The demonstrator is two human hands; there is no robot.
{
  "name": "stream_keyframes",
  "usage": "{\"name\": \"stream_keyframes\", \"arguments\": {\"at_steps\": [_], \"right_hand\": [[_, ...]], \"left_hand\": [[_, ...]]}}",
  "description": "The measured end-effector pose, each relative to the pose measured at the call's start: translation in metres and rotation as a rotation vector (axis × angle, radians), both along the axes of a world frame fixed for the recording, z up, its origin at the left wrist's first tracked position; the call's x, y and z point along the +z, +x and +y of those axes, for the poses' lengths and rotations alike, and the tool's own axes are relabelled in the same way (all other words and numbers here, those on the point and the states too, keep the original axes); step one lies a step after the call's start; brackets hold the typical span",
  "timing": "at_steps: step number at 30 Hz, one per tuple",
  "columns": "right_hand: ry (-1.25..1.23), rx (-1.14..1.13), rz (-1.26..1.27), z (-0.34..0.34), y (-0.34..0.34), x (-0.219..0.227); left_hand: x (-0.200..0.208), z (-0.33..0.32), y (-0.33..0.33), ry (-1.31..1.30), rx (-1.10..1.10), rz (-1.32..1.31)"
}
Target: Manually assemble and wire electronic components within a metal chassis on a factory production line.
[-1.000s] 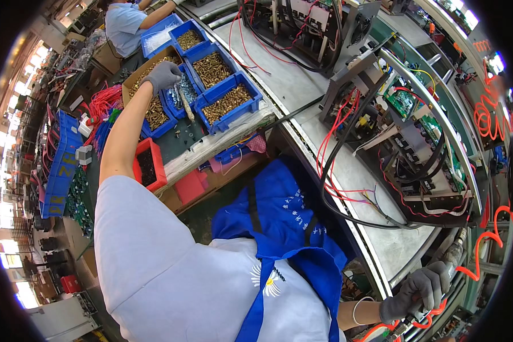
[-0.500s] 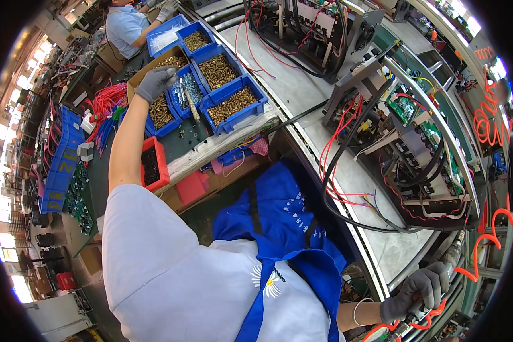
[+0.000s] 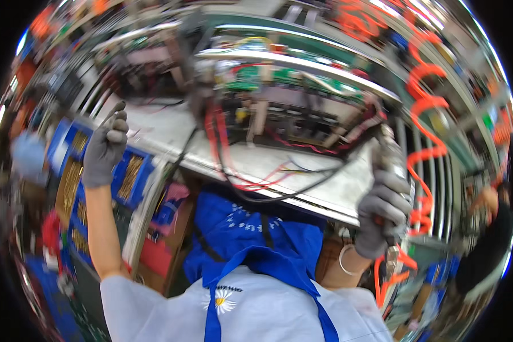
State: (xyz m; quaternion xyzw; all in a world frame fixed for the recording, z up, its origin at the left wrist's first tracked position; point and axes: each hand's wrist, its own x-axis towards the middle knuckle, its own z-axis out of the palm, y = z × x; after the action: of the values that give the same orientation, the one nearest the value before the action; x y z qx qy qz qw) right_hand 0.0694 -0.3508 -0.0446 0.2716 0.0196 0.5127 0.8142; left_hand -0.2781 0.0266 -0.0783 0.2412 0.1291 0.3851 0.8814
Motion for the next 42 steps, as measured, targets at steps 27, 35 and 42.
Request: {"name": "stream_keyframes", "arguments": {"at_steps": [27,35,42], "right_hand": [[-0.100,0.059,-0.286,-0.023,0.022,-0.013],[-0.089,0.087,-0.290,-0.020,0.023,-0.011],[-0.112,0.120,-0.390,-0.019,0.030,-0.017]], "left_hand": [[0.079,-0.086,0.481,1.749,-0.685,0.363],[0.083,-0.081,0.474,1.716,-0.769,0.400],[0.077,-0.075,0.475,1.673,-0.794,0.387]]}}
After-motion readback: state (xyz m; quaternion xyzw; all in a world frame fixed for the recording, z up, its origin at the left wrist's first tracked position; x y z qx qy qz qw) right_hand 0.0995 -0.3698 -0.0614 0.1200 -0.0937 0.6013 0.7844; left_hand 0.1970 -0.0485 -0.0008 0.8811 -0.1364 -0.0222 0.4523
